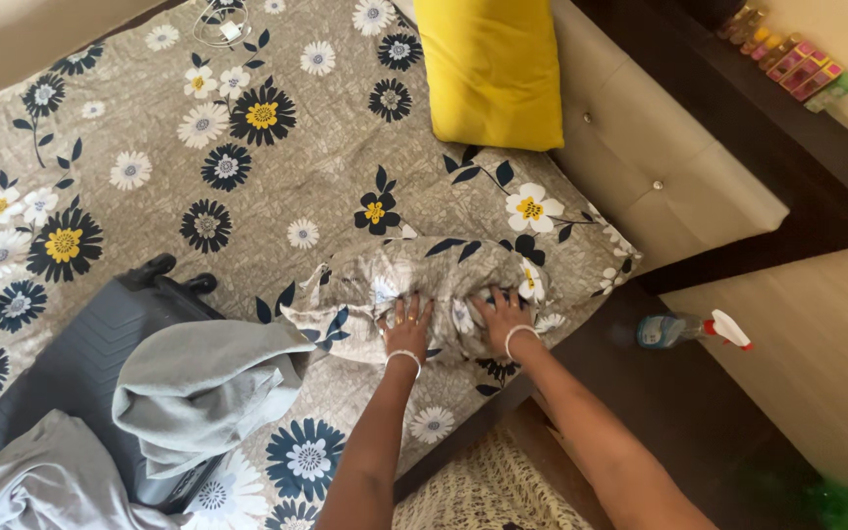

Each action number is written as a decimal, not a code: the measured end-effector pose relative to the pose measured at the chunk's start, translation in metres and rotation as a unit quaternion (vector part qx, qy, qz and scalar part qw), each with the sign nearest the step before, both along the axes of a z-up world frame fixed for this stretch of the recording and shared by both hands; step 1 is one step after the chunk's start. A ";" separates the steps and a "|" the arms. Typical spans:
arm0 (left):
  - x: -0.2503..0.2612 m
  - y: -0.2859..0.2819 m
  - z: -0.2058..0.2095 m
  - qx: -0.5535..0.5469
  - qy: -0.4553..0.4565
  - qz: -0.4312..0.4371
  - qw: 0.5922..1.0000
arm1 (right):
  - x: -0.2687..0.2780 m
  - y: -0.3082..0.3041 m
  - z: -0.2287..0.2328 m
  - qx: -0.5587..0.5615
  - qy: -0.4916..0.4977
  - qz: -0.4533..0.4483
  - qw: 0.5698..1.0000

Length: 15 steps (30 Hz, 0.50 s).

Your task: The person folds a yellow pillow and places it on the bed. Then the person folds a floral-patterned pillowcase and places it on the bed. The person smooths the bedsheet with both hands.

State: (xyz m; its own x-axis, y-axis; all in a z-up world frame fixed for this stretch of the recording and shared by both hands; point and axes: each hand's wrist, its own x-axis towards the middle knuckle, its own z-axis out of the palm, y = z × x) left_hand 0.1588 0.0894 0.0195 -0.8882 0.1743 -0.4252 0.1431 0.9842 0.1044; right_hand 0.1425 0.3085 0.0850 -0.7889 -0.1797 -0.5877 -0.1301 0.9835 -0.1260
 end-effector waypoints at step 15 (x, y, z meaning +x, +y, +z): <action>0.039 -0.014 -0.036 0.046 0.044 0.003 0.998 | 0.063 0.001 -0.040 -0.022 0.084 0.020 0.996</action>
